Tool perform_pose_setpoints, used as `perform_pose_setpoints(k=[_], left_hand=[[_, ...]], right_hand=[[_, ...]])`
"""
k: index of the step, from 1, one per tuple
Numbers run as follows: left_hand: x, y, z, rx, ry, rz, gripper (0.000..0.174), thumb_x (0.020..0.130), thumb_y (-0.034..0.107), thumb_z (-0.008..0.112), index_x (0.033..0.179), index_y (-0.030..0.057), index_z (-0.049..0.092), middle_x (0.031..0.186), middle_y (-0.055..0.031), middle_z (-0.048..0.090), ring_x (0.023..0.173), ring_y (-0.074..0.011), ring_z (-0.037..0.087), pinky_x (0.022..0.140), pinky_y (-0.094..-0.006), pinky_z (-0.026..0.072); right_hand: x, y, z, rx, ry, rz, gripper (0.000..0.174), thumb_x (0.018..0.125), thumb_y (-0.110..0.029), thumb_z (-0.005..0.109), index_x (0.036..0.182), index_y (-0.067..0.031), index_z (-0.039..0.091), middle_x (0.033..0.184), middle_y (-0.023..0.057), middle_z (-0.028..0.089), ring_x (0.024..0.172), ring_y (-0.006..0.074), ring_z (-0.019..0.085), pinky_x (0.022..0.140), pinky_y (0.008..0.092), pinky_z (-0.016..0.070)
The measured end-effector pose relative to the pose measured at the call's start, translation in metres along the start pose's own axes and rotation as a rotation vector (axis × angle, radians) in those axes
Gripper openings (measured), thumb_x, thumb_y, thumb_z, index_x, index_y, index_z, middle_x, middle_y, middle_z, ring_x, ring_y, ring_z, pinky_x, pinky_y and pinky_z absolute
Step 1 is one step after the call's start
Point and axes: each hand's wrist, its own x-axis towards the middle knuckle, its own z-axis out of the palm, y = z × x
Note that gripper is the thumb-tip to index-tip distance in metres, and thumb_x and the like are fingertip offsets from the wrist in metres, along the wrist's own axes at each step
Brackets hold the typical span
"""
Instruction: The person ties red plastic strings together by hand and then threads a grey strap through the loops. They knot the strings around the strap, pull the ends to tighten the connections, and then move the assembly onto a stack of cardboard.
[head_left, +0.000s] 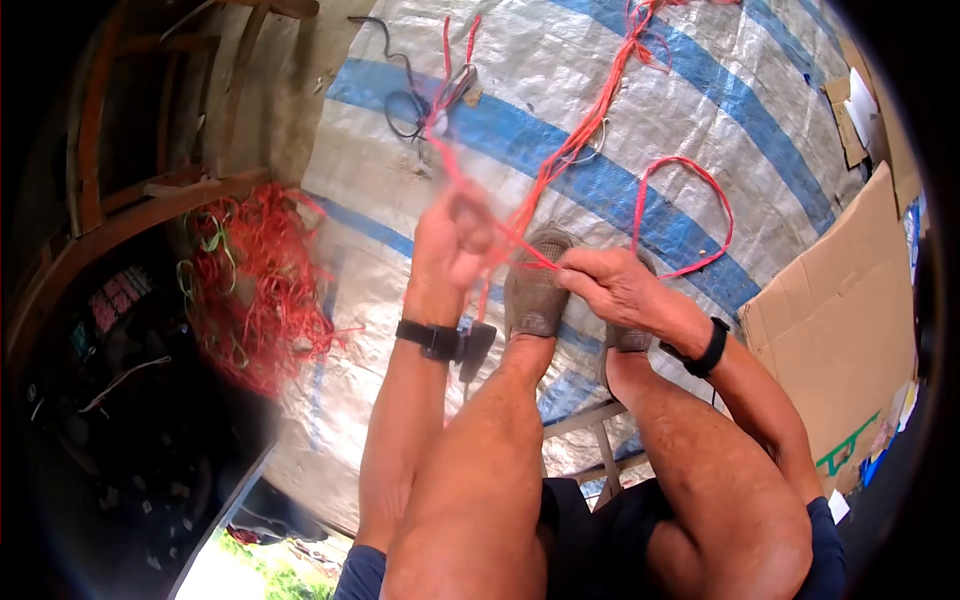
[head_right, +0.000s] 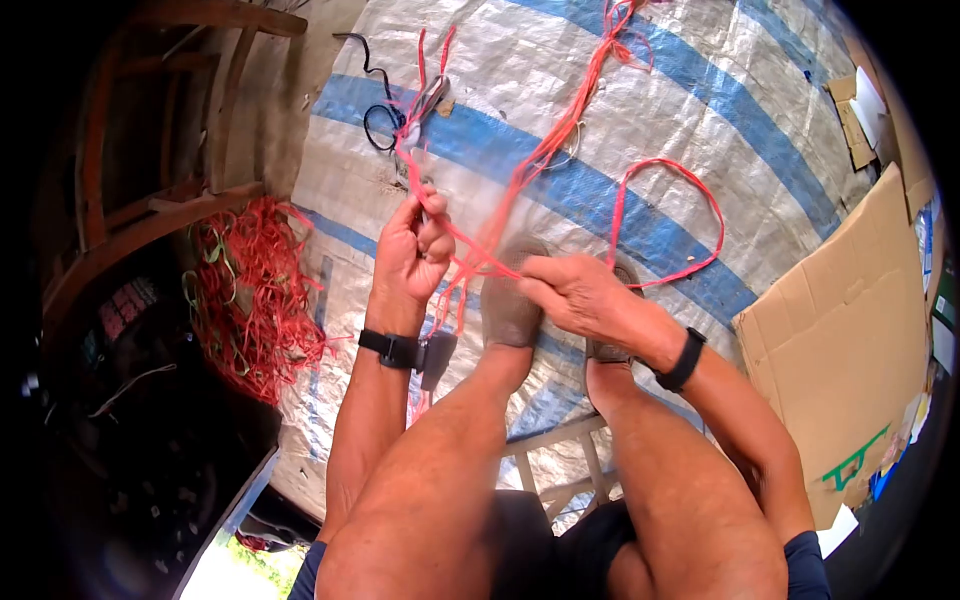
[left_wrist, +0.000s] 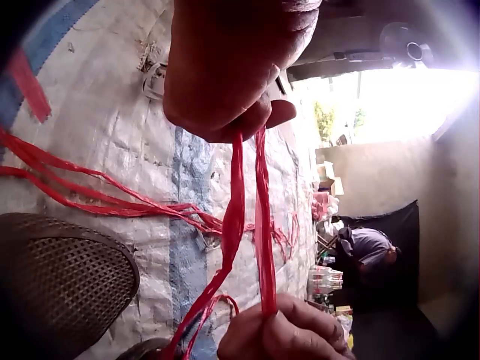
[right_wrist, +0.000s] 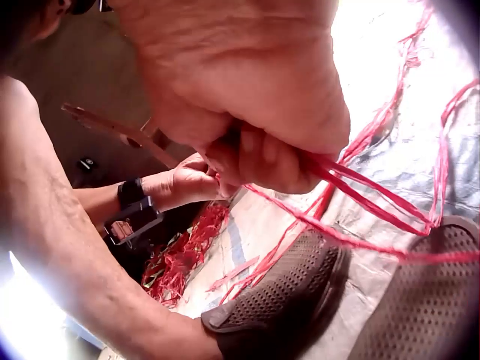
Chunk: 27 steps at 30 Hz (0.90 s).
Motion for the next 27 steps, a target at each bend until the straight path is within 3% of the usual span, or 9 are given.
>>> perform_pose_setpoints(k=[2,6,8,9,10,11,18,26,27], left_hand=[[0.011,0.009,-0.004,-0.108,0.018,0.037,0.02,0.107,0.022,0.045,0.105,0.0069,0.059,0.084,-0.0027,0.062,0.044,-0.0063,0.026,0.04,-0.023,0.0217],[0.02,0.019,-0.004,-0.109,-0.017,0.066,0.021,0.107,0.021,0.045,0.104,0.007,0.059,0.083,-0.0011,0.061,0.044,-0.0069,0.024,0.04,-0.0239,0.0215],[0.021,0.018,-0.008,-0.122,-0.063,0.055,0.021,0.107,0.021,0.045,0.103,0.0068,0.06,0.083,-0.0007,0.061,0.044,-0.0068,0.024,0.04,-0.0242,0.0214],[0.021,0.017,-0.011,-0.043,-0.063,0.071,0.016,0.105,0.024,0.05,0.103,0.0114,0.061,0.082,0.0036,0.061,0.048,-0.006,0.033,0.041,-0.0234,0.0253],[0.021,0.017,-0.014,0.037,-0.062,0.088,0.012,0.103,0.026,0.055,0.102,0.016,0.061,0.08,0.0079,0.061,0.053,-0.0052,0.043,0.042,-0.0226,0.0293],[0.021,0.016,-0.017,0.034,-0.06,0.087,0.012,0.103,0.026,0.055,0.102,0.016,0.061,0.08,0.0079,0.061,0.053,-0.0052,0.043,0.042,-0.0226,0.0293],[0.021,0.017,-0.018,0.025,-0.072,0.091,0.013,0.102,0.026,0.055,0.101,0.0158,0.063,0.079,0.0073,0.062,0.048,-0.0063,0.039,0.042,-0.0229,0.0279],[0.021,0.015,-0.021,-0.026,-0.024,0.055,0.013,0.103,0.024,0.054,0.101,0.016,0.064,0.085,0.0044,0.066,0.047,-0.0075,0.036,0.042,-0.0232,0.0264],[0.02,0.016,-0.02,-0.053,0.009,0.072,0.016,0.104,0.022,0.051,0.103,0.01,0.062,0.092,-0.001,0.068,0.047,-0.0069,0.032,0.041,-0.0233,0.0246]], right_hand=[[-0.019,0.01,-0.008,0.104,-0.003,0.079,0.015,0.097,-0.016,0.06,0.093,-0.0012,0.063,0.072,0.0134,0.057,0.067,0.0251,0.059,0.063,0.0389,0.047],[-0.058,0.04,-0.032,0.221,-0.034,0.23,0.02,0.097,-0.019,0.06,0.091,-0.0011,0.064,0.065,0.0047,0.053,0.06,0.016,0.053,0.056,0.0321,0.042],[-0.076,0.037,-0.051,0.385,-0.093,0.472,0.024,0.096,-0.022,0.06,0.085,-0.002,0.065,0.058,-0.0023,0.046,0.05,0.011,0.042,0.048,0.0269,0.0323],[-0.087,0.044,-0.057,0.385,-0.095,0.474,0.024,0.096,-0.022,0.06,0.085,-0.002,0.065,0.058,-0.0023,0.046,0.05,0.011,0.042,0.048,0.0269,0.0323],[-0.099,0.053,-0.062,0.594,-0.079,0.571,0.025,0.096,-0.023,0.059,0.083,-0.0029,0.064,0.057,-0.0038,0.042,0.048,0.0086,0.036,0.046,0.0258,0.0275],[-0.11,0.061,-0.067,0.805,-0.061,0.666,0.026,0.095,-0.024,0.059,0.08,-0.0039,0.062,0.055,-0.0053,0.038,0.047,0.0062,0.03,0.044,0.0247,0.0227],[-0.168,0.091,-0.099,0.928,0.131,0.678,0.025,0.094,-0.023,0.059,0.076,-0.0065,0.06,0.051,-0.0067,0.032,0.043,0.0056,0.024,0.041,0.0256,0.0183],[-0.192,0.119,-0.121,1.129,0.373,0.477,0.026,0.101,-0.026,0.054,0.083,-0.0073,0.058,0.053,-0.0085,0.03,0.042,0.0046,0.024,0.038,0.0225,0.0197],[-0.191,0.119,-0.127,1.125,0.38,0.478,0.026,0.101,-0.026,0.054,0.083,-0.0073,0.058,0.053,-0.0085,0.03,0.042,0.0046,0.024,0.038,0.0225,0.0197]])
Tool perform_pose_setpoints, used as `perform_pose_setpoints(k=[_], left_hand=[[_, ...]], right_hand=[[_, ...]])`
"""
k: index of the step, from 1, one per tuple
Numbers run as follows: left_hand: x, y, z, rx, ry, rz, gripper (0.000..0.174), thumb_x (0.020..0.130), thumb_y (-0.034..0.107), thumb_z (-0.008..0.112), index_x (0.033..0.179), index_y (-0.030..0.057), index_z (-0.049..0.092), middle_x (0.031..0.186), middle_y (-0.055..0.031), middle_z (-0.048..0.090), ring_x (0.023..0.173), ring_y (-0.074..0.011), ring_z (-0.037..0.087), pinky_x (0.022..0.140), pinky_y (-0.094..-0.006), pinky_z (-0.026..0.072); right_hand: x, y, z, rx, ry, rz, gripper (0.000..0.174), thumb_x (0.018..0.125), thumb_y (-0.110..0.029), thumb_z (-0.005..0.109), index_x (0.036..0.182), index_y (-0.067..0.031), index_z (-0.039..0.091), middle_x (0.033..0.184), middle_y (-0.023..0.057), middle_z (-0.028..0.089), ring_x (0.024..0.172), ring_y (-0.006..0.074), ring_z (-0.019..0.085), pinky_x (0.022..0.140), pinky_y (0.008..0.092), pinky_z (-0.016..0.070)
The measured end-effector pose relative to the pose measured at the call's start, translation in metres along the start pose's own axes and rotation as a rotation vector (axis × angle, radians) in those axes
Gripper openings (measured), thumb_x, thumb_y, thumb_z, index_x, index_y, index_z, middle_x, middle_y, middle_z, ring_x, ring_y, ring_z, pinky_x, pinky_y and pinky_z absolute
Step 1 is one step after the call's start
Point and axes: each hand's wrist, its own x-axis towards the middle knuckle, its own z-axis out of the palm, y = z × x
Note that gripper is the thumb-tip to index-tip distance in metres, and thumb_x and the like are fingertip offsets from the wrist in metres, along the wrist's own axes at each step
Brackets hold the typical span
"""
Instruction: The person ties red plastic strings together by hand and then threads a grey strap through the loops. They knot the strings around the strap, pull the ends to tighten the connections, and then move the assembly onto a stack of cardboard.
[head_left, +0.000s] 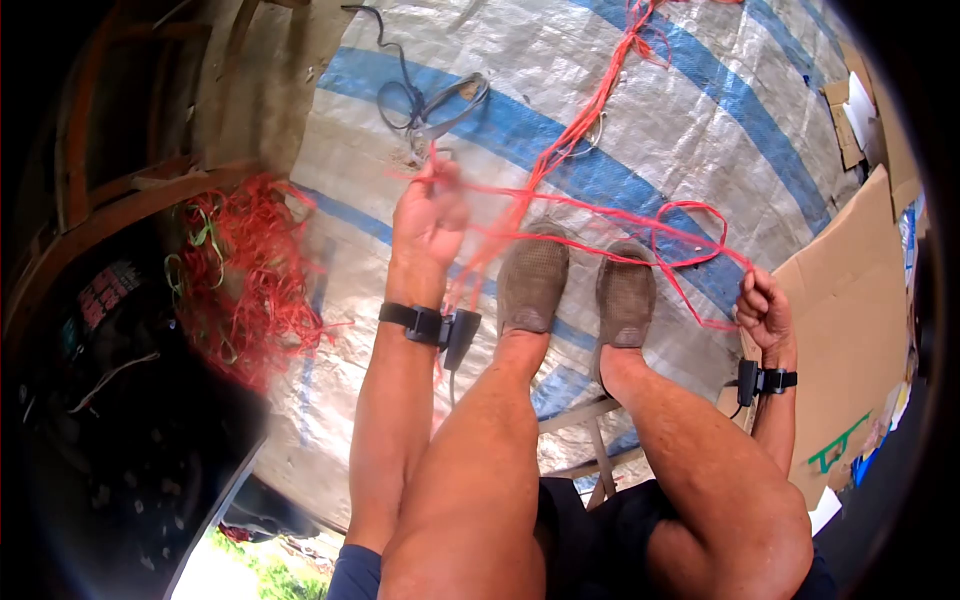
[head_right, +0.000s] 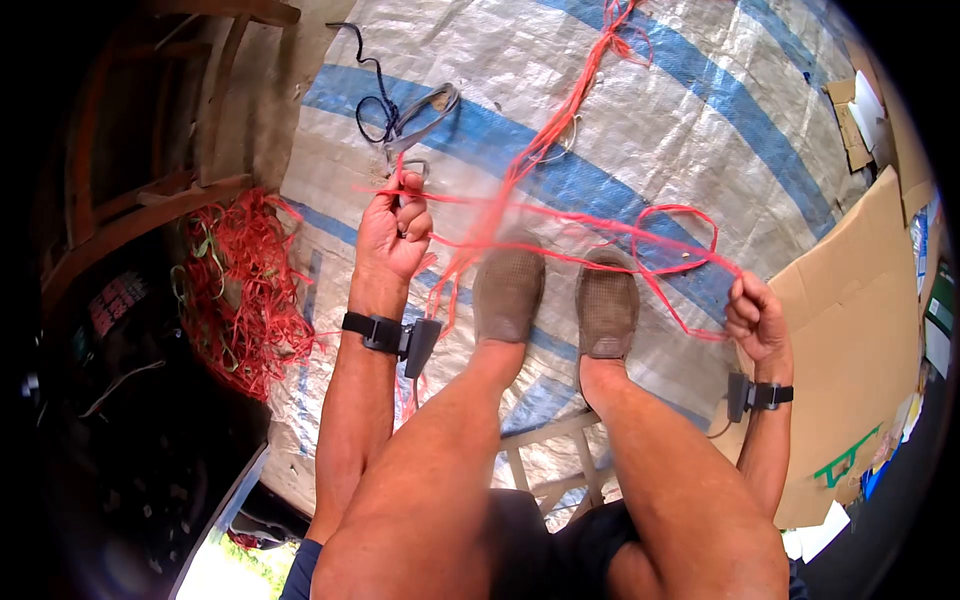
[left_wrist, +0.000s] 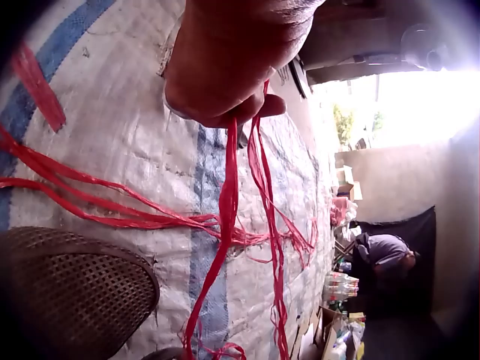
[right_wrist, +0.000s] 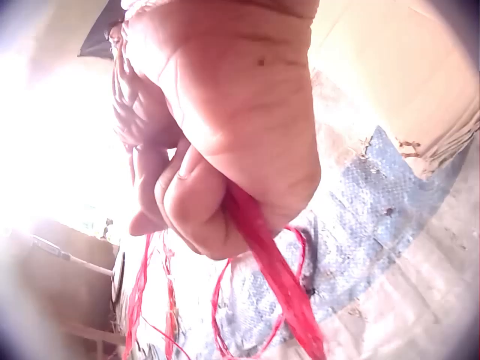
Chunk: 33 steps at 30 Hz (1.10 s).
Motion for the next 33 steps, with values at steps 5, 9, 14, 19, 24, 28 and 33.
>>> perform_pose_setpoints(k=[5,9,14,19,24,28,33], left_hand=[[-0.011,0.007,0.01,0.113,0.085,0.027,0.021,0.105,0.018,0.05,0.108,0.0005,0.06,0.109,-0.0133,0.07,0.045,-0.005,0.029,0.039,-0.021,0.0239],[-0.021,0.013,0.003,0.169,0.113,0.054,0.019,0.106,0.018,0.05,0.108,0.0025,0.061,0.113,-0.015,0.069,0.045,-0.0044,0.031,0.039,-0.0206,0.0245],[-0.041,0.026,0.025,0.285,0.111,0.084,0.019,0.106,0.019,0.051,0.108,0.003,0.061,0.087,-0.0042,0.06,0.047,-0.005,0.032,0.04,-0.0214,0.0254],[-0.065,0.051,0.06,0.197,-0.03,0.081,0.023,0.107,0.018,0.048,0.111,0.0003,0.061,0.087,-0.0048,0.057,0.051,-0.0072,0.033,0.043,-0.0224,0.0269],[-0.079,0.06,0.095,0.14,-0.226,0.056,0.021,0.106,0.02,0.047,0.109,0.0039,0.061,0.087,-0.0054,0.059,0.054,-0.0087,0.036,0.046,-0.0244,0.0306],[-0.08,0.063,0.114,0.11,-0.303,0.092,0.023,0.107,0.019,0.045,0.109,0.002,0.061,0.087,-0.0056,0.058,0.054,-0.0086,0.035,0.047,-0.0243,0.0303],[-0.075,0.076,0.109,0.12,-0.354,0.099,0.024,0.107,0.018,0.044,0.109,0.0005,0.06,0.089,-0.0062,0.057,0.055,-0.0082,0.036,0.048,-0.0241,0.0301]], right_hand=[[0.007,-0.044,0.004,0.232,-0.013,-0.276,0.028,0.109,-0.026,0.045,0.102,-0.0055,0.062,0.058,-0.0057,0.032,0.048,0.0058,0.026,0.04,0.0211,0.0229],[0.017,-0.083,0.053,0.216,-0.042,-0.447,0.027,0.109,-0.024,0.045,0.107,-0.0034,0.061,0.061,-0.006,0.03,0.05,0.0054,0.025,0.041,0.0207,0.0232],[0.031,-0.129,0.135,0.081,-0.065,-0.528,0.027,0.109,-0.023,0.044,0.112,-0.002,0.061,0.062,-0.0069,0.027,0.051,0.004,0.024,0.042,0.0197,0.0218],[0.037,-0.188,0.207,-0.292,-0.153,-0.67,0.029,0.111,-0.025,0.04,0.111,-0.0056,0.061,0.061,-0.0088,0.026,0.05,0.0025,0.021,0.043,0.0199,0.0179],[0.05,-0.229,0.288,-0.323,-0.443,-0.855,0.027,0.109,-0.019,0.041,0.111,-0.0007,0.061,0.064,-0.0085,0.037,0.049,-0.0002,0.031,0.04,0.0159,0.0249],[0.023,-0.215,0.312,-0.536,0.008,-1.055,0.022,0.105,-0.017,0.047,0.111,-0.0006,0.061,0.06,-0.0029,0.043,0.049,0.0076,0.043,0.043,0.0228,0.0363],[0.056,-0.197,0.181,-0.54,0.463,-0.983,0.03,0.107,-0.024,0.05,0.117,-0.001,0.066,0.063,-0.0098,0.027,0.051,0.0019,0.022,0.047,0.0216,0.0171]])
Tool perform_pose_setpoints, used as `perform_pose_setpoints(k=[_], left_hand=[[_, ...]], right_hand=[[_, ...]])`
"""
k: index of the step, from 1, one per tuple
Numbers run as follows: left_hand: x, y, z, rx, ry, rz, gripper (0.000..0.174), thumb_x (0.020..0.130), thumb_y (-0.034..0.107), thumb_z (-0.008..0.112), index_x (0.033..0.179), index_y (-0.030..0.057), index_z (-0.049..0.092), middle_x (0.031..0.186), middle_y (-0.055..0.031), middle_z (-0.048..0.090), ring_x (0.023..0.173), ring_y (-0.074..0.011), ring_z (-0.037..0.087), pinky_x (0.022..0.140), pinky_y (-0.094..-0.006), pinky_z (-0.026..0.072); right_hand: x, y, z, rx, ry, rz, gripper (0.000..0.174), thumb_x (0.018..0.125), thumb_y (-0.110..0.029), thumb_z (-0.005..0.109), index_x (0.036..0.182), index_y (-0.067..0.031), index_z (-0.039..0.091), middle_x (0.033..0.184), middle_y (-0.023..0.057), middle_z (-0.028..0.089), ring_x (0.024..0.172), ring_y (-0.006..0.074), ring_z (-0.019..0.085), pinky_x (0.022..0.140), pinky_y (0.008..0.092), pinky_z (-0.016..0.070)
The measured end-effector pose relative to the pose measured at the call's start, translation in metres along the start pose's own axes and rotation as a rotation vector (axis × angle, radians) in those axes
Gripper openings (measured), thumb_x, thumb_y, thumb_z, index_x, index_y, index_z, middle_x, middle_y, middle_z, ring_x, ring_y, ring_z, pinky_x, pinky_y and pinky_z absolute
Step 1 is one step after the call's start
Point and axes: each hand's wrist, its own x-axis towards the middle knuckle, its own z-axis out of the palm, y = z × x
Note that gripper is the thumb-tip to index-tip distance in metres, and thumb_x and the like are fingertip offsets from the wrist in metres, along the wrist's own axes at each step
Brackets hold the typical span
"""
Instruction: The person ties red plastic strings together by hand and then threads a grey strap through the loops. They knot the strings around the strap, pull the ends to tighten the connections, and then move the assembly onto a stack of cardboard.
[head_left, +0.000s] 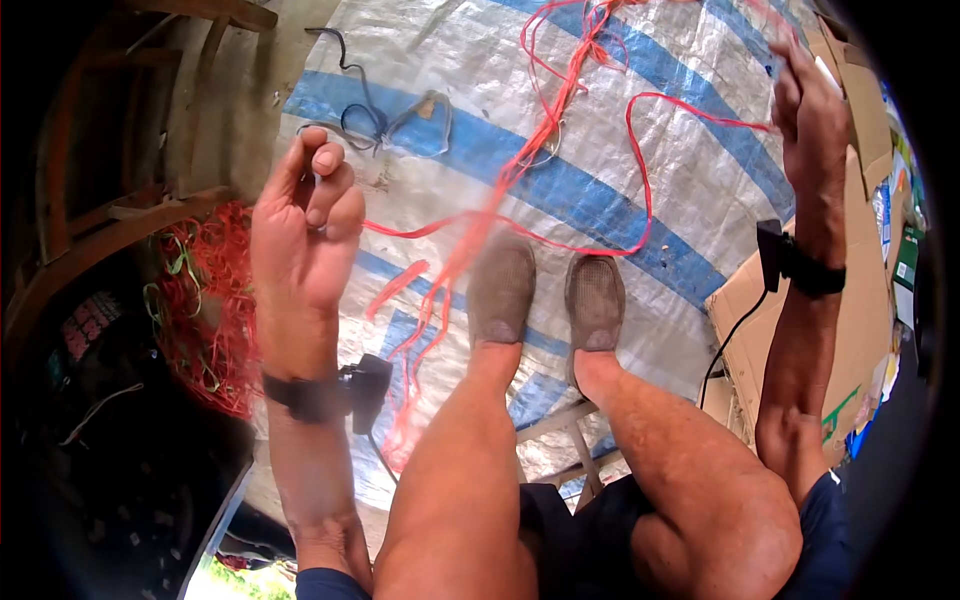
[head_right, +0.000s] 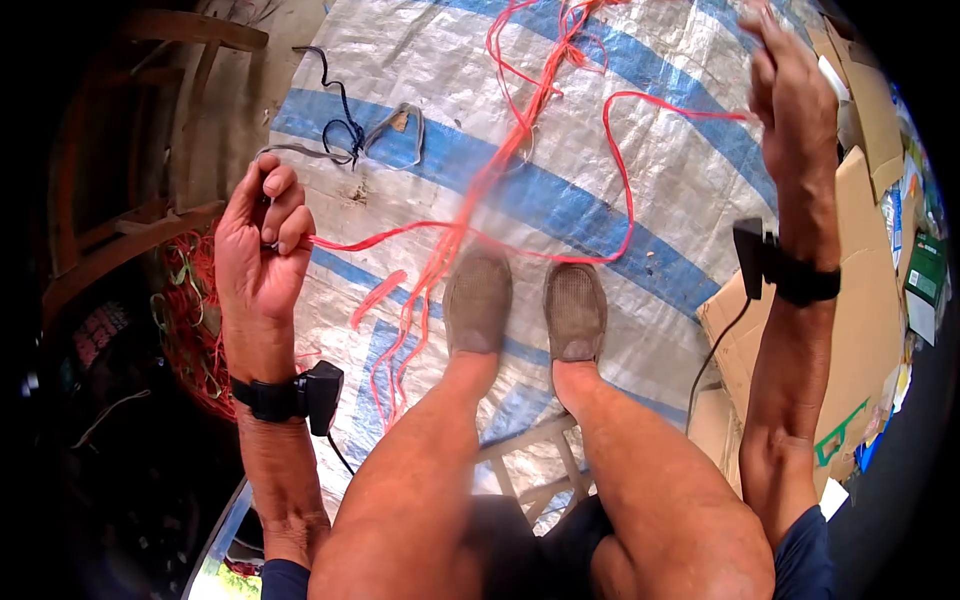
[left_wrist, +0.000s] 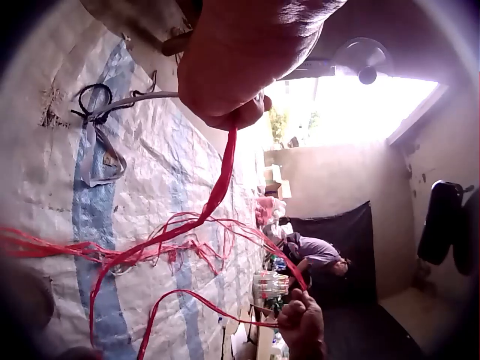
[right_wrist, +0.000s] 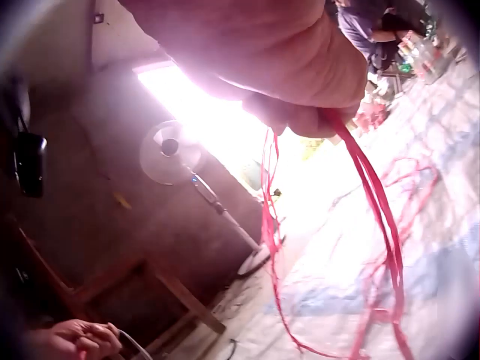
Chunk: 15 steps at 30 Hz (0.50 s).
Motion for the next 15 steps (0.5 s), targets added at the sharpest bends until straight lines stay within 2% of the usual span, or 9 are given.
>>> perform_pose_setpoints(k=[1,3,6,8,9,11,12,14,15], left_hand=[[0.001,0.002,-0.002,0.025,0.006,0.001,0.024,0.108,0.018,0.044,0.109,0.0004,0.06,0.089,-0.0061,0.056,0.055,-0.0083,0.035,0.048,-0.024,0.03],[0.005,0.002,0.0,0.053,0.033,0.022,0.024,0.109,0.017,0.041,0.111,-0.002,0.056,0.088,-0.007,0.053,0.056,-0.0088,0.033,0.047,-0.0244,0.0293],[0.01,0.007,0.0,0.098,0.051,0.024,0.025,0.109,0.017,0.041,0.11,-0.0021,0.056,0.088,-0.0069,0.053,0.057,-0.0087,0.034,0.048,-0.0245,0.0301],[0.012,0.01,0.002,0.142,0.07,0.034,0.025,0.109,0.017,0.041,0.11,-0.0022,0.056,0.088,-0.0068,0.053,0.057,-0.0088,0.034,0.048,-0.0245,0.0307],[0.012,0.011,0.002,0.18,0.097,0.042,0.025,0.109,0.017,0.041,0.11,-0.0022,0.056,0.088,-0.0066,0.053,0.057,-0.0088,0.035,0.048,-0.0245,0.0312],[0.013,0.012,0.002,0.178,0.09,0.026,0.025,0.109,0.017,0.041,0.11,-0.0022,0.056,0.087,-0.0064,0.053,0.058,-0.0089,0.035,0.049,-0.0244,0.0316],[0.013,0.012,0.002,0.172,0.084,0.007,0.025,0.109,0.017,0.041,0.11,-0.0022,0.056,0.087,-0.0062,0.053,0.058,-0.009,0.035,0.049,-0.0244,0.032],[0.013,0.01,0.007,0.182,0.092,0.006,0.024,0.109,0.017,0.042,0.11,-0.0021,0.056,0.087,-0.0058,0.053,0.058,-0.009,0.036,0.049,-0.0243,0.0324],[0.014,0.007,0.011,0.167,0.078,0.015,0.024,0.109,0.017,0.042,0.11,-0.0019,0.056,0.086,-0.0057,0.053,0.058,-0.009,0.036,0.049,-0.0242,0.0322]], right_hand=[[-0.006,0.026,-0.018,-0.105,0.099,-0.013,0.031,0.105,-0.026,0.053,0.118,0.0,0.065,0.063,-0.0101,0.028,0.05,0.0025,0.024,0.047,0.022,0.0174],[-0.011,0.059,-0.057,-0.108,0.262,0.205,0.034,0.104,-0.03,0.054,0.113,-0.0003,0.067,0.062,-0.0095,0.031,0.048,0.0027,0.024,0.047,0.0219,0.0192],[-0.016,0.122,-0.137,-0.172,0.349,0.219,0.032,0.102,-0.031,0.056,0.114,-0.003,0.067,0.062,-0.0093,0.035,0.049,0.0019,0.025,0.047,0.021,0.0207],[-0.016,0.156,-0.185,-0.506,0.293,0.275,0.029,0.096,-0.03,0.064,0.108,-0.0057,0.072,0.066,-0.0048,0.05,0.056,0.0071,0.044,0.051,0.0257,0.0366],[-0.013,0.179,-0.21,-0.502,0.295,0.273,0.029,0.096,-0.03,0.064,0.108,-0.0057,0.072,0.066,-0.0048,0.05,0.056,0.0071,0.044,0.051,0.0257,0.0366],[-0.008,0.215,-0.238,-0.92,0.104,0.158,0.034,0.094,-0.031,0.066,0.116,-0.0045,0.069,0.08,0.0052,0.063,0.074,0.0192,0.061,0.067,0.033,0.0496],[-0.013,0.213,-0.229,-0.914,0.103,0.161,0.034,0.094,-0.031,0.066,0.116,-0.0045,0.069,0.08,0.0052,0.063,0.074,0.0192,0.061,0.067,0.033,0.0496],[-0.033,0.189,-0.178,-1.457,0.211,-0.386,0.04,0.092,-0.028,0.067,0.123,-0.0025,0.064,0.1,0.0152,0.066,0.101,0.0301,0.063,0.087,0.0378,0.0508],[-0.042,0.161,-0.137,-1.406,0.164,-0.382,0.038,0.093,-0.021,0.066,0.126,-0.0027,0.061,0.113,0.0193,0.062,0.111,0.0338,0.059,0.093,0.0401,0.0495]])
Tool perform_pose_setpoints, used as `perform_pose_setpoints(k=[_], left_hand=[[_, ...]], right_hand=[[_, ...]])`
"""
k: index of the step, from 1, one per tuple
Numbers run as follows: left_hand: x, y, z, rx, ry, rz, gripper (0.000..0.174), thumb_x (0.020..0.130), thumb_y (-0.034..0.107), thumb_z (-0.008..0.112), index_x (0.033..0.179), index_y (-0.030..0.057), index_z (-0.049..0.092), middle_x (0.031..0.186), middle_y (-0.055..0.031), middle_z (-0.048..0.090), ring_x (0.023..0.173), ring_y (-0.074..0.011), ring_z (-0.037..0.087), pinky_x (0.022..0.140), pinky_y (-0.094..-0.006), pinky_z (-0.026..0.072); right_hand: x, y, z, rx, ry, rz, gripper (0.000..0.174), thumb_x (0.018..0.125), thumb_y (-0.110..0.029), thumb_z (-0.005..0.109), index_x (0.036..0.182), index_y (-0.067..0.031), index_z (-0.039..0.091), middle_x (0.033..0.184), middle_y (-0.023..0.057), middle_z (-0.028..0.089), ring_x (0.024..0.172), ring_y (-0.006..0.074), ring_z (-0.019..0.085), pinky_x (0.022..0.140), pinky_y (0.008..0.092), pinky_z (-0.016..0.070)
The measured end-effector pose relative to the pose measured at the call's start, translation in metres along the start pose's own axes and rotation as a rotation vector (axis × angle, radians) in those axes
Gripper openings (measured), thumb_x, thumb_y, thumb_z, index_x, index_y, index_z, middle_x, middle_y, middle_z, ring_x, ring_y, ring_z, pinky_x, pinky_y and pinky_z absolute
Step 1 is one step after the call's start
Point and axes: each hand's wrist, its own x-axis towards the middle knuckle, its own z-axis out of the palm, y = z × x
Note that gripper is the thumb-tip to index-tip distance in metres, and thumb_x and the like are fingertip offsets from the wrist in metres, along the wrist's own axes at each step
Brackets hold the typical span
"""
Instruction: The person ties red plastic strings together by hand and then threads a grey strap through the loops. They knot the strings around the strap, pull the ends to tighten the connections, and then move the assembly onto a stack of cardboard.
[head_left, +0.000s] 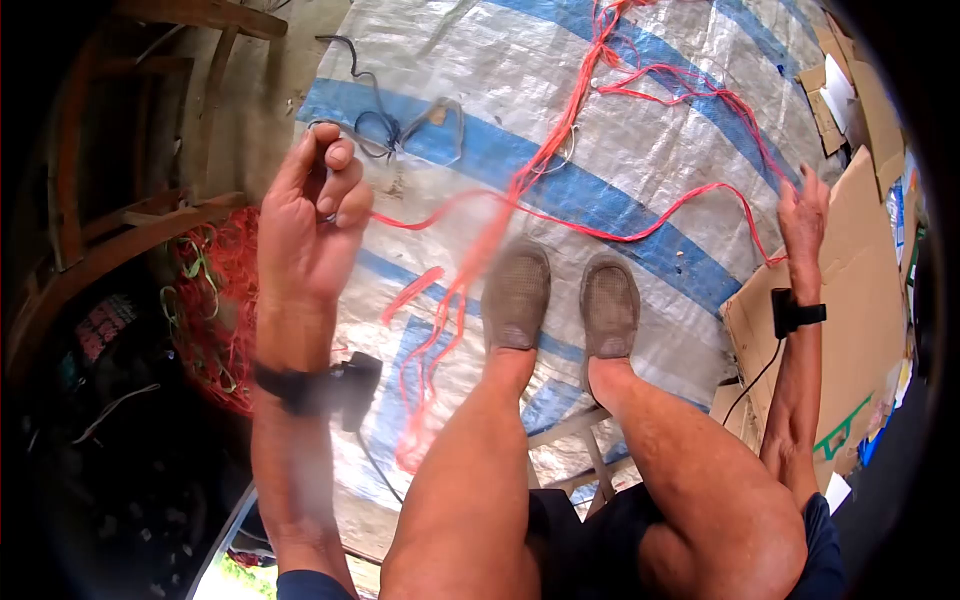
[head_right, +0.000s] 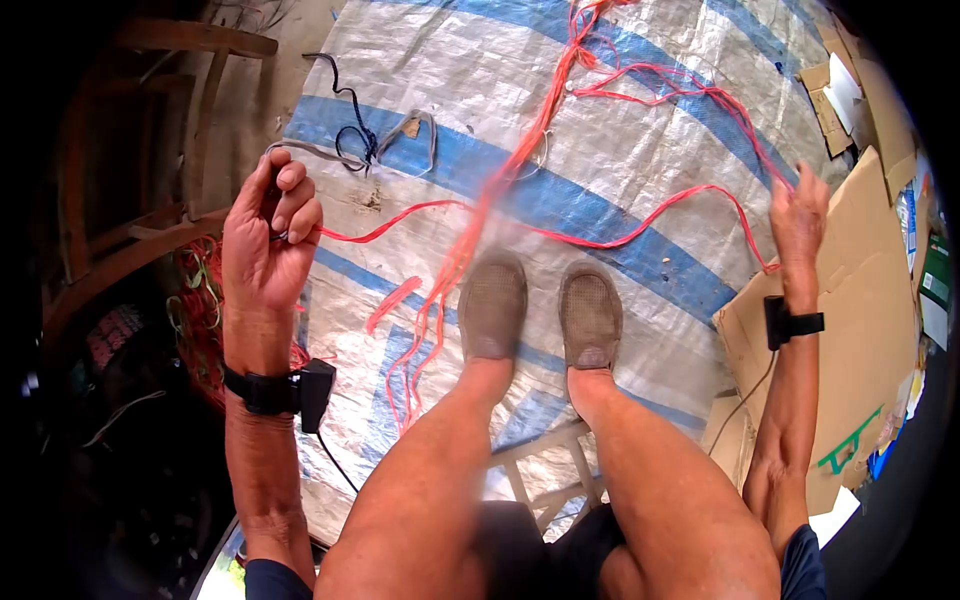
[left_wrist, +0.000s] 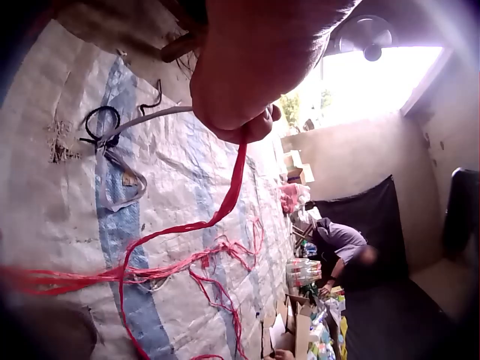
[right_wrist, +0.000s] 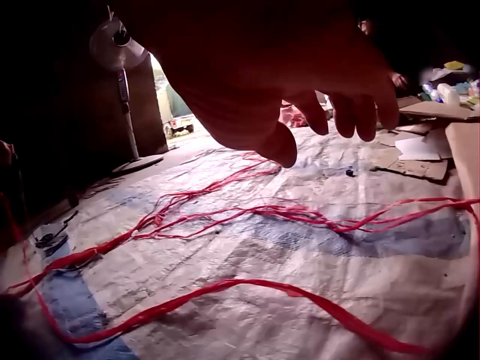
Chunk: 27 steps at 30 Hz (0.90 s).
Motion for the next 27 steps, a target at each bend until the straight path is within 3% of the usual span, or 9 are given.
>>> perform_pose_setpoints(k=[2,4,6,9,11,18,21,24,27], left_hand=[[0.002,-0.01,0.009,-0.019,0.007,0.005,0.024,0.108,0.018,0.043,0.11,-0.0016,0.057,0.086,-0.0055,0.053,0.058,-0.0088,0.036,0.049,-0.024,0.0319],[0.006,-0.024,0.018,-0.018,0.014,-0.009,0.024,0.108,0.019,0.045,0.109,-0.001,0.059,0.086,-0.0045,0.053,0.058,-0.0083,0.036,0.05,-0.0242,0.0321],[0.011,-0.044,0.026,0.005,0.013,-0.033,0.023,0.107,0.02,0.046,0.108,0.0013,0.06,0.086,-0.0031,0.053,0.058,-0.0075,0.036,0.05,-0.0237,0.0316],[0.018,-0.078,0.037,-0.006,0.023,-0.056,0.023,0.107,0.023,0.048,0.106,0.0039,0.061,0.084,-0.0021,0.055,0.057,-0.0071,0.037,0.05,-0.0235,0.0325],[0.023,-0.094,0.046,0.047,0.08,-0.032,0.023,0.107,0.024,0.048,0.104,0.0048,0.061,0.082,-0.0017,0.056,0.057,-0.0069,0.038,0.05,-0.0236,0.0341],[0.026,-0.143,0.004,0.077,0.113,-0.054,0.015,0.104,0.02,0.055,0.1,0.0078,0.062,0.078,0.0007,0.056,0.06,-0.0081,0.044,0.056,-0.0262,0.0407],[0.02,-0.155,-0.005,0.078,0.137,-0.119,0.013,0.101,0.02,0.059,0.097,0.0085,0.062,0.076,0.0014,0.056,0.065,-0.0092,0.048,0.061,-0.0288,0.0431],[0.015,-0.154,-0.015,0.186,0.196,-0.145,0.012,0.101,0.02,0.061,0.096,0.0088,0.062,0.076,0.0019,0.057,0.062,-0.0084,0.049,0.058,-0.0265,0.0437],[0.021,-0.148,-0.036,0.264,0.183,-0.088,0.012,0.101,0.018,0.06,0.098,0.0062,0.061,0.077,0.0002,0.058,0.06,-0.0064,0.051,0.056,-0.0242,0.0476]], right_hand=[[0.006,-0.079,-0.022,0.492,-0.012,-0.099,0.03,0.094,-0.013,0.064,0.122,-0.0025,0.063,0.113,0.0159,0.065,0.11,0.0294,0.062,0.094,0.0369,0.0501],[0.002,-0.163,-0.046,1.127,-0.405,0.09,0.026,0.095,-0.009,0.064,0.119,-0.002,0.065,0.116,0.0098,0.067,0.11,0.0198,0.064,0.096,0.0316,0.0491],[-0.005,-0.234,-0.071,1.178,-0.338,-0.306,0.028,0.095,-0.008,0.063,0.122,-0.002,0.063,0.111,0.0117,0.066,0.107,0.0183,0.063,0.094,0.0325,0.0495],[-0.017,-0.296,-0.084,1.458,-0.497,-0.361,0.026,0.097,-0.011,0.061,0.121,-0.0027,0.062,0.108,0.0122,0.065,0.102,0.0192,0.063,0.091,0.0341,0.0497],[-0.022,-0.317,-0.092,1.732,-0.872,-0.266,0.024,0.098,-0.014,0.059,0.12,-0.0037,0.06,0.104,0.0126,0.063,0.097,0.0189,0.061,0.084,0.0343,0.0497],[-0.048,-0.291,-0.071,1.508,-1.113,-0.083,0.019,0.101,-0.017,0.055,0.1,-0.0002,0.063,0.082,0.0074,0.057,0.077,0.0134,0.053,0.071,0.0319,0.0464],[-0.064,-0.281,-0.059,1.403,-1.108,-0.129,0.024,0.103,-0.019,0.054,0.093,-0.0009,0.065,0.073,-0.0031,0.05,0.07,0.0062,0.044,0.063,0.0283,0.0409],[-0.082,-0.286,-0.047,1.464,-1.067,-0.046,0.026,0.1,-0.017,0.054,0.084,0.0012,0.061,0.067,0.0056,0.05,0.066,0.0128,0.048,0.061,0.0324,0.0426],[-0.092,-0.283,-0.041,1.447,-1.012,-0.142,0.028,0.098,-0.022,0.054,0.082,0.0012,0.057,0.067,0.0127,0.05,0.065,0.0166,0.049,0.061,0.0391,0.0434]])
